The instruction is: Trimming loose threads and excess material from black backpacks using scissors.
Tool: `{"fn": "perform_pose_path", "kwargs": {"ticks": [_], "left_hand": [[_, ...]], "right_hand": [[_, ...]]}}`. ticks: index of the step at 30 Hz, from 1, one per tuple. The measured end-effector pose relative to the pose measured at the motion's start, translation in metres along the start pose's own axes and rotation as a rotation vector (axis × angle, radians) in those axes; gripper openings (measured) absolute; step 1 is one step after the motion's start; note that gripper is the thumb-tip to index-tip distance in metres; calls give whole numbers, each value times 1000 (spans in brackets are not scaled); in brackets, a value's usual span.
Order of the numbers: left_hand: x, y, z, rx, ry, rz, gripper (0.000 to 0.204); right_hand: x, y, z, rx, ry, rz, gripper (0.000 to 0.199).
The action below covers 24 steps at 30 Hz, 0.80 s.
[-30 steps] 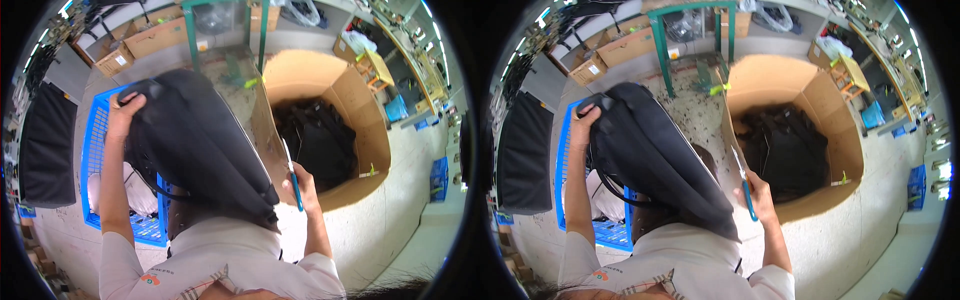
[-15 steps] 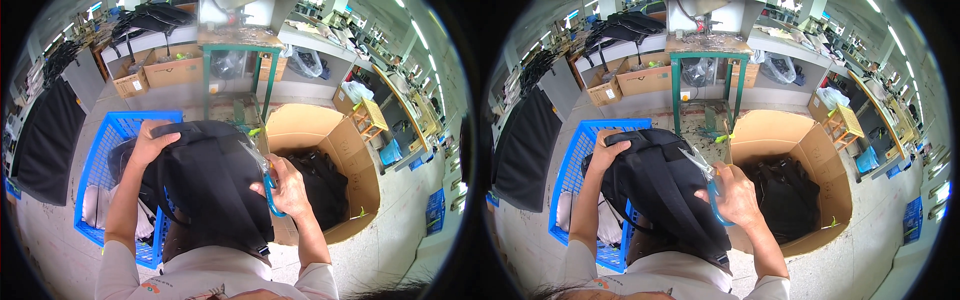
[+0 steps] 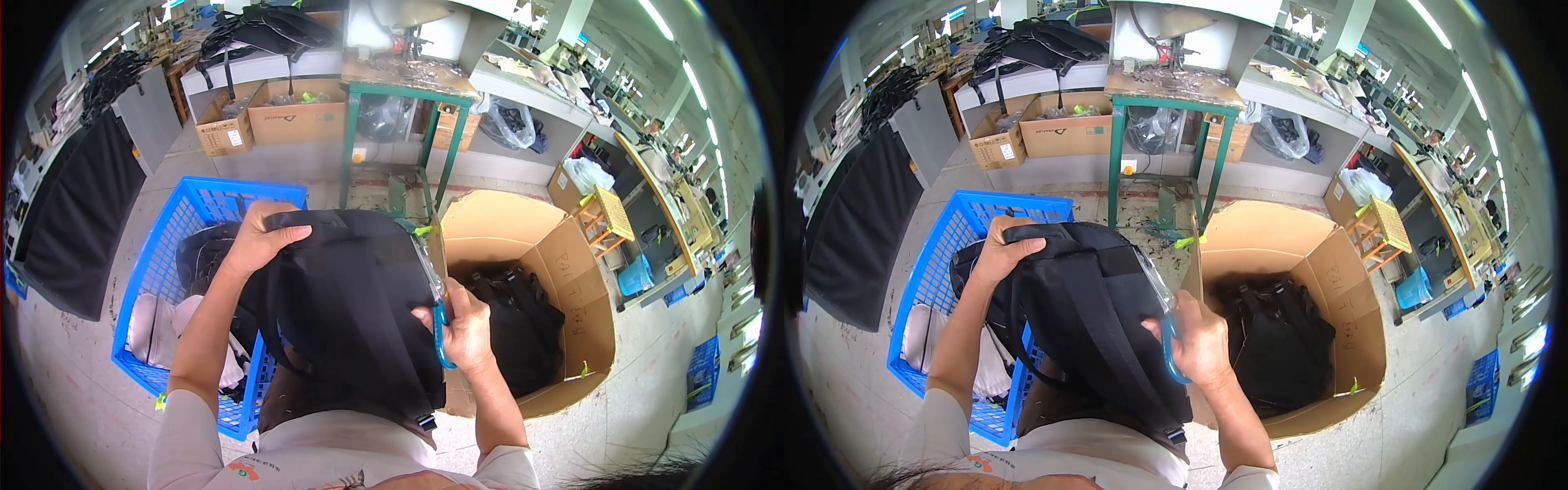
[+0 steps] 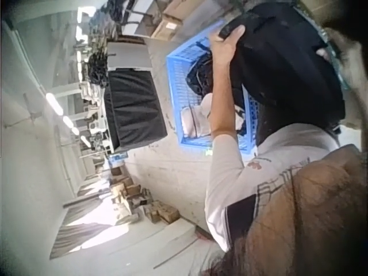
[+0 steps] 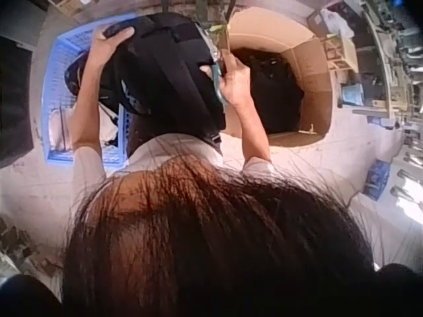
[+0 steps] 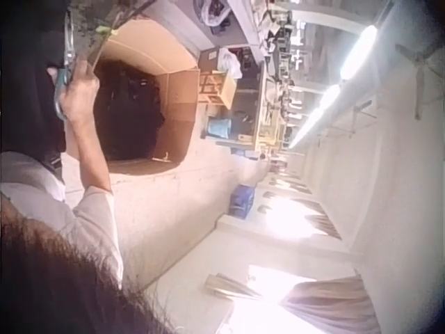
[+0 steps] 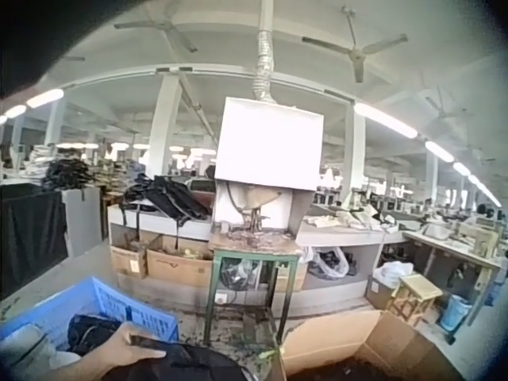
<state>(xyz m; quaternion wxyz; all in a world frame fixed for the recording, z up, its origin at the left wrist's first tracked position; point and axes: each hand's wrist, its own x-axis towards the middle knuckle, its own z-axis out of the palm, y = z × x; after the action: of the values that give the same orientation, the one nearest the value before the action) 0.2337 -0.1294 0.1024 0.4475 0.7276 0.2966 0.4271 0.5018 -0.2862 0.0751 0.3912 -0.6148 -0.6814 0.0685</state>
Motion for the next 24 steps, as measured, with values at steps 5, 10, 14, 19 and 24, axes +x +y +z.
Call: {"fn": "perform_pose_path", "kwargs": {"ticks": [5, 10, 14, 19, 24], "left_hand": [[-1, 6, 3, -39, -10, 37, 15], [1, 8, 5, -34, -30, 59, 14], [0, 6, 7, -19, -28, 54, 14], [0, 11, 12, -37, -43, 136, 14], [1, 5, 10, -35, -70, 135, 12]], "right_hand": [[16, -4, -11, -104, 1, -80, 52], [17, 5, -20, -89, -71, -111, 51], [25, 6, -32, -62, -130, -124, 49], [38, -2, -42, -90, -162, -186, 46], [42, -2, -42, -21, -222, -162, 42]]}}
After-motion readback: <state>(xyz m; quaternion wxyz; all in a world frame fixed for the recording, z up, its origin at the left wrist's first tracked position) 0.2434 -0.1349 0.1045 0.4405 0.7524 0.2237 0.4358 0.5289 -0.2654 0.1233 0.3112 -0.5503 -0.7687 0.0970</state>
